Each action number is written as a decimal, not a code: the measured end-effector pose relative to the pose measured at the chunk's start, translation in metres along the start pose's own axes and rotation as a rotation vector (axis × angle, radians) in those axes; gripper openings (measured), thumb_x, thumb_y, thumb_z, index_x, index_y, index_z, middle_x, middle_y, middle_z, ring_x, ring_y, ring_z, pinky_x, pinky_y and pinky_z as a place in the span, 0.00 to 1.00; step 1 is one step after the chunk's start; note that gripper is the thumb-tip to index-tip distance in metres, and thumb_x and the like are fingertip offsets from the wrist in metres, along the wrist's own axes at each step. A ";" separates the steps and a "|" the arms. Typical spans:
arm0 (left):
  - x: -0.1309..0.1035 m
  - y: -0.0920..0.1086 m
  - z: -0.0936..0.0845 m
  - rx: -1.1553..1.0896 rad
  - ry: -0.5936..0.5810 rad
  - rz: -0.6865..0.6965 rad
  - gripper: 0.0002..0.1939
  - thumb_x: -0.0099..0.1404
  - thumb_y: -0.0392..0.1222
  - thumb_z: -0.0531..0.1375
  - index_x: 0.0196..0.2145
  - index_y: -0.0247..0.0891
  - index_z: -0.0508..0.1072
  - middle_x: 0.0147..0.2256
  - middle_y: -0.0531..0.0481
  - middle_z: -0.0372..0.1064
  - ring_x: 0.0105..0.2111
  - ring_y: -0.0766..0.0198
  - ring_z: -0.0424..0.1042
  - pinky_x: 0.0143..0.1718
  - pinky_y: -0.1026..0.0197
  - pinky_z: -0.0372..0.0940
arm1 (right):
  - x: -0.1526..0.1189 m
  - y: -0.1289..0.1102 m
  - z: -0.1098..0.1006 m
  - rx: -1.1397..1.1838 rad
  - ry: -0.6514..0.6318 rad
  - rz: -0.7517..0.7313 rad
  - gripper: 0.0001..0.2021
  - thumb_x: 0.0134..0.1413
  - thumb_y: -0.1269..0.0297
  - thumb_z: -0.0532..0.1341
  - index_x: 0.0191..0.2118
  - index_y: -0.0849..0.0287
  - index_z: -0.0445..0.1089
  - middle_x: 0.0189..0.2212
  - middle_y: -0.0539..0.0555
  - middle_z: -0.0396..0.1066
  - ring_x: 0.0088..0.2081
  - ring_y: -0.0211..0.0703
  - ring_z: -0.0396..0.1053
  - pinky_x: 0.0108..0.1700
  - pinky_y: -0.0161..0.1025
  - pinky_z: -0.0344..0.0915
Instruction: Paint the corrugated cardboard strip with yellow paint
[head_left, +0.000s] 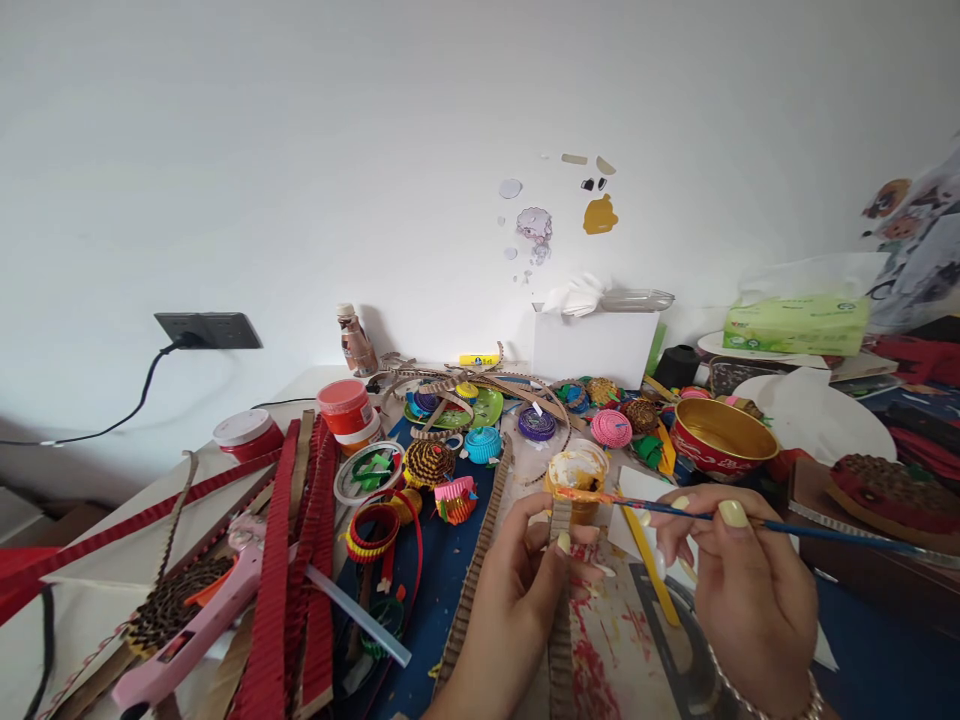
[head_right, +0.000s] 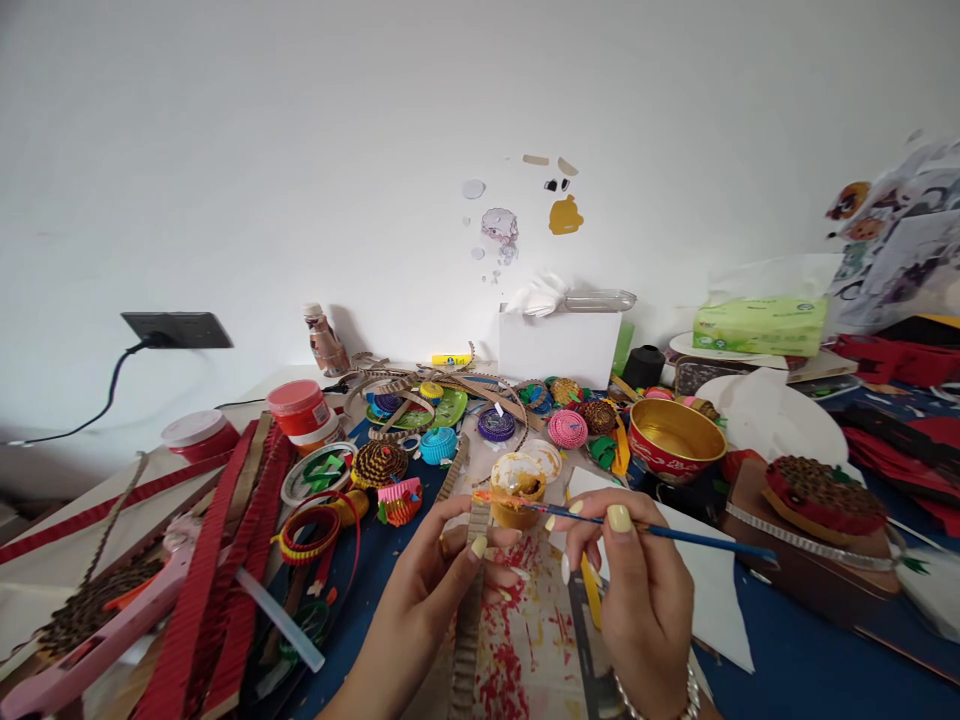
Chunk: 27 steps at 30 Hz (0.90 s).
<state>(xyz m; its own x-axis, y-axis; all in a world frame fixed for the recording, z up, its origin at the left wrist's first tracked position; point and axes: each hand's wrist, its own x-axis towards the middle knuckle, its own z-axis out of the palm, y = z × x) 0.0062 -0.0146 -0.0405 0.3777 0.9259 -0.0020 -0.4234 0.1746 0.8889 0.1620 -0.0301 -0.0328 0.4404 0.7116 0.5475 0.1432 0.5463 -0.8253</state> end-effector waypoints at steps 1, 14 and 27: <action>0.000 0.000 0.000 0.000 0.001 0.000 0.15 0.61 0.46 0.61 0.44 0.43 0.63 0.40 0.49 0.76 0.32 0.63 0.77 0.33 0.64 0.63 | 0.000 0.000 0.000 0.001 0.006 0.000 0.10 0.62 0.62 0.52 0.31 0.56 0.67 0.22 0.47 0.66 0.23 0.33 0.66 0.29 0.35 0.64; 0.001 0.001 0.000 0.003 0.001 -0.005 0.18 0.59 0.48 0.61 0.44 0.43 0.61 0.40 0.48 0.76 0.32 0.63 0.77 0.33 0.63 0.62 | 0.001 0.004 -0.001 0.007 0.047 0.014 0.11 0.60 0.61 0.53 0.30 0.58 0.67 0.21 0.48 0.66 0.22 0.35 0.64 0.25 0.35 0.61; -0.001 -0.001 0.000 -0.024 -0.017 -0.013 0.15 0.61 0.45 0.60 0.44 0.43 0.62 0.40 0.47 0.75 0.32 0.62 0.76 0.31 0.63 0.62 | 0.002 0.001 0.000 -0.033 0.037 0.012 0.11 0.61 0.62 0.52 0.29 0.57 0.66 0.18 0.47 0.64 0.21 0.37 0.66 0.27 0.37 0.64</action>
<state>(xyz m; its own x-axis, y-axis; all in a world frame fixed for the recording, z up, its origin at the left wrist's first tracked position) 0.0061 -0.0153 -0.0411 0.3975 0.9176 -0.0052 -0.4383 0.1948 0.8775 0.1624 -0.0283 -0.0327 0.4744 0.7008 0.5327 0.1664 0.5229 -0.8360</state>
